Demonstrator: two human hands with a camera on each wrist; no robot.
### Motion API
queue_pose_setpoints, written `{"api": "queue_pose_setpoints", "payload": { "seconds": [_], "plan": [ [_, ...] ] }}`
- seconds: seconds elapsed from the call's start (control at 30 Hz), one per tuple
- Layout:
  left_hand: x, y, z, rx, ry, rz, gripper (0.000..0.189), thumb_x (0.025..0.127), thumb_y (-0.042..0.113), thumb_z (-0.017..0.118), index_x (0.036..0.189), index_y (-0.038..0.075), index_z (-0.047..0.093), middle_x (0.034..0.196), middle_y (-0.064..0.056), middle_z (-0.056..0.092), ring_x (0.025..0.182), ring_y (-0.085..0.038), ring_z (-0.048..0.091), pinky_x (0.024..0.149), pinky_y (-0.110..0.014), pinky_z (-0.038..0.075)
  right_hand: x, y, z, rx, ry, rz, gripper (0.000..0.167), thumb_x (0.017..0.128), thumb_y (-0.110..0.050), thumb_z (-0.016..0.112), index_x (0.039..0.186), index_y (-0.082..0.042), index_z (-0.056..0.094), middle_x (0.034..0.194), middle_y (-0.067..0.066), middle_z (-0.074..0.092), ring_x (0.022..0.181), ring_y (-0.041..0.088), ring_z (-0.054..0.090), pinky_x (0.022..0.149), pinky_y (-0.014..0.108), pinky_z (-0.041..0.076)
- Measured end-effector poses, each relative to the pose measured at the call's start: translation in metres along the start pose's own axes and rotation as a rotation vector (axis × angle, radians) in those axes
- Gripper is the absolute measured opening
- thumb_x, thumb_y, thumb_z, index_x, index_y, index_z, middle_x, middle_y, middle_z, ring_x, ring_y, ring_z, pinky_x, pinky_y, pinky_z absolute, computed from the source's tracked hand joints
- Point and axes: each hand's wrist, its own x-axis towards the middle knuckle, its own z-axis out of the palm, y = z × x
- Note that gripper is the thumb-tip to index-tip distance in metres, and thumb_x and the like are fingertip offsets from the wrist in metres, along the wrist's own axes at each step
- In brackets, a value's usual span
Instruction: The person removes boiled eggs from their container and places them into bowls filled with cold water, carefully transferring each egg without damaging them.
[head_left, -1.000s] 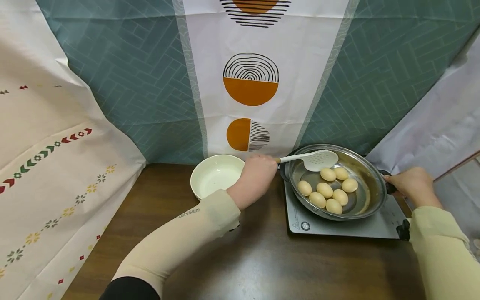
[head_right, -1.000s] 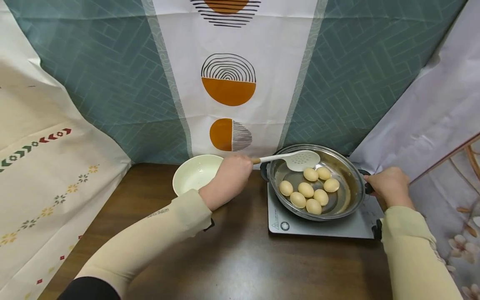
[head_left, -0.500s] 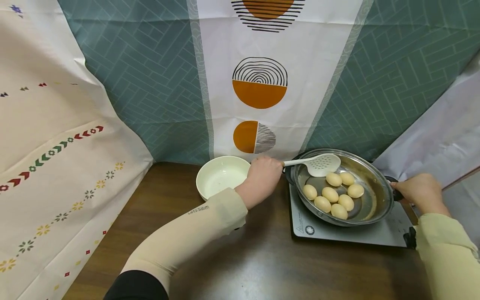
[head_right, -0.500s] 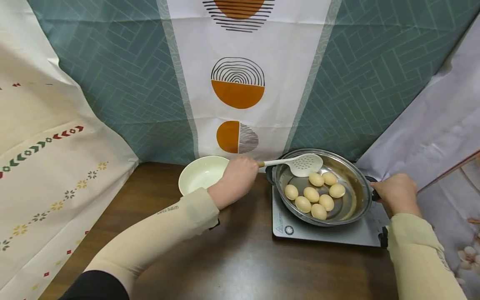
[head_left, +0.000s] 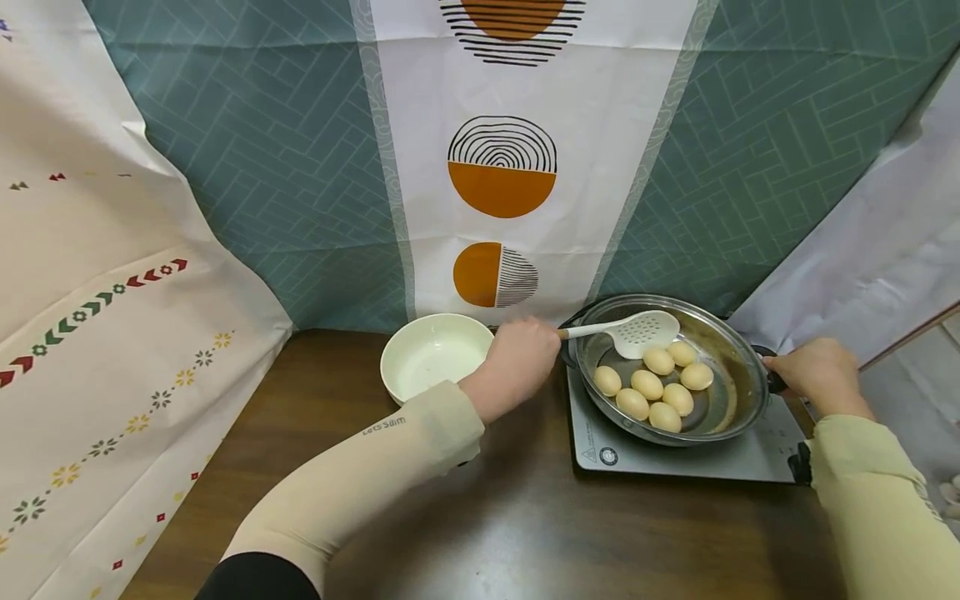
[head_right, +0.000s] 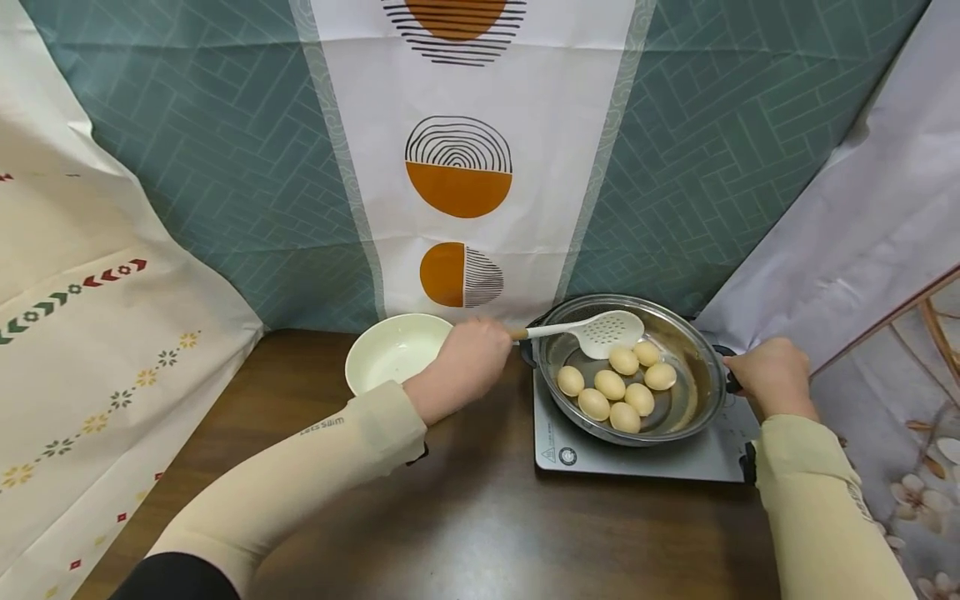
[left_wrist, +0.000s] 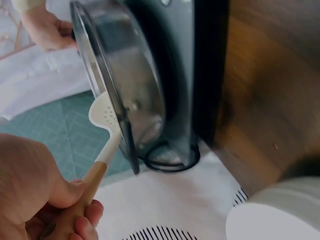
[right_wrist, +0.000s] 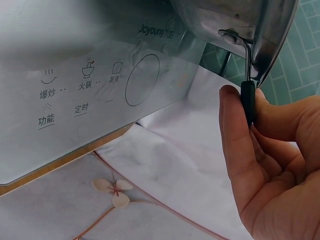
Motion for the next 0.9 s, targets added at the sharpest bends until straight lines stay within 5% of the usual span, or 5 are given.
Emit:
{"api": "queue_pose_setpoints", "payload": {
  "seconds": [0.17, 0.6, 0.9],
  "plan": [
    [0.000, 0.007, -0.008, -0.120, -0.088, 0.018, 0.018, 0.093, 0.023, 0.053, 0.086, 0.020, 0.069, 0.069, 0.003, 0.059, 0.060, -0.014, 0.055, 0.045, -0.029, 0.046, -0.002, -0.003, 0.000, -0.019, 0.017, -0.006, 0.059, 0.084, -0.043, 0.060, 0.071, 0.014, 0.061, 0.082, 0.036, 0.055, 0.088, 0.053, 0.047, 0.070, 0.048, 0.040],
    [0.007, 0.016, -0.024, -0.447, -0.413, -0.065, 0.008, 0.087, 0.019, 0.058, 0.086, 0.015, 0.064, 0.074, 0.003, 0.058, 0.058, -0.014, 0.053, 0.042, -0.027, 0.041, -0.004, -0.004, 0.003, 0.029, 0.022, -0.016, 0.054, 0.085, -0.041, 0.060, 0.061, 0.007, 0.064, 0.047, 0.005, 0.060, 0.087, 0.050, 0.049, 0.075, 0.049, 0.038],
    [0.014, 0.015, -0.027, -0.596, -0.608, -0.128, 0.010, 0.089, 0.020, 0.057, 0.083, 0.013, 0.061, 0.071, 0.000, 0.055, 0.051, -0.013, 0.045, 0.043, -0.022, 0.036, -0.003, -0.004, 0.003, 0.012, 0.033, -0.003, 0.057, 0.084, -0.042, 0.060, 0.069, 0.013, 0.062, 0.070, 0.026, 0.059, 0.090, 0.054, 0.046, 0.074, 0.050, 0.040]
  ]
}}
